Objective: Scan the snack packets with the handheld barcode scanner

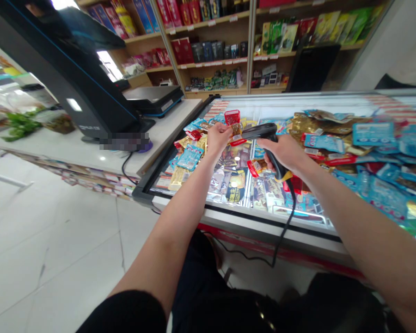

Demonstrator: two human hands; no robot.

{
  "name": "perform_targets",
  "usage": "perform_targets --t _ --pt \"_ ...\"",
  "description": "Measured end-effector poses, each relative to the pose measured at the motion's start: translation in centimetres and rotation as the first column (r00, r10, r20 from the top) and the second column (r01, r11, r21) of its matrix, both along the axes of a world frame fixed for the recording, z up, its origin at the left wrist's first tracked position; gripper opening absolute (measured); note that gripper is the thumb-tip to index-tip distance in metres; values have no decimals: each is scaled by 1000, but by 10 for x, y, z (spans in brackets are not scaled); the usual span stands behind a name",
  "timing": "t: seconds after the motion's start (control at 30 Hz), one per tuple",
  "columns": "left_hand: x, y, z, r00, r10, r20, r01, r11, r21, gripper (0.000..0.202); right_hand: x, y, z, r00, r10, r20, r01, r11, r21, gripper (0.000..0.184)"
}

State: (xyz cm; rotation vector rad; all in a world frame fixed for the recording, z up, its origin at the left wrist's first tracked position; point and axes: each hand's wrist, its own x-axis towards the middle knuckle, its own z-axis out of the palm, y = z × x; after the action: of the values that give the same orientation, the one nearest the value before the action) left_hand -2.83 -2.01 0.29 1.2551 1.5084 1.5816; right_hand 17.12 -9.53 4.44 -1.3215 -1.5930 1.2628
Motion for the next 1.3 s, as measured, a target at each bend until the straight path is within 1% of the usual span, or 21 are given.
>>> perform_targets --t 0.23,0.4,0.73,0.87,1.1,1.3 --pt "-1 4 -5 1000 -7 -24 8 1000 6 14 0 -5 8 999 -8 38 9 1000 -25 34" --pt "-3 8 -9 999 -14 -39 15 1000 27 14 0 -6 9 998 3 66 -2 1000 -20 35" --pt "-3 8 -9 999 -23 -50 25 999 37 14 2 -2 6 996 4 84 -3 1000 -10 35" --pt "-1 7 -8 999 -21 -31 22 999 23 16 4 -1 4 999 8 39 -7 1000 -17 32" --pt "2 2 -6 999 -36 -3 36 999 -3 20 3 -3 6 1000 4 28 -3 999 -42 30" --pt "1 3 -7 999 -32 -8 32 999 10 20 3 -4 7 999 6 36 -5 999 -35 31"
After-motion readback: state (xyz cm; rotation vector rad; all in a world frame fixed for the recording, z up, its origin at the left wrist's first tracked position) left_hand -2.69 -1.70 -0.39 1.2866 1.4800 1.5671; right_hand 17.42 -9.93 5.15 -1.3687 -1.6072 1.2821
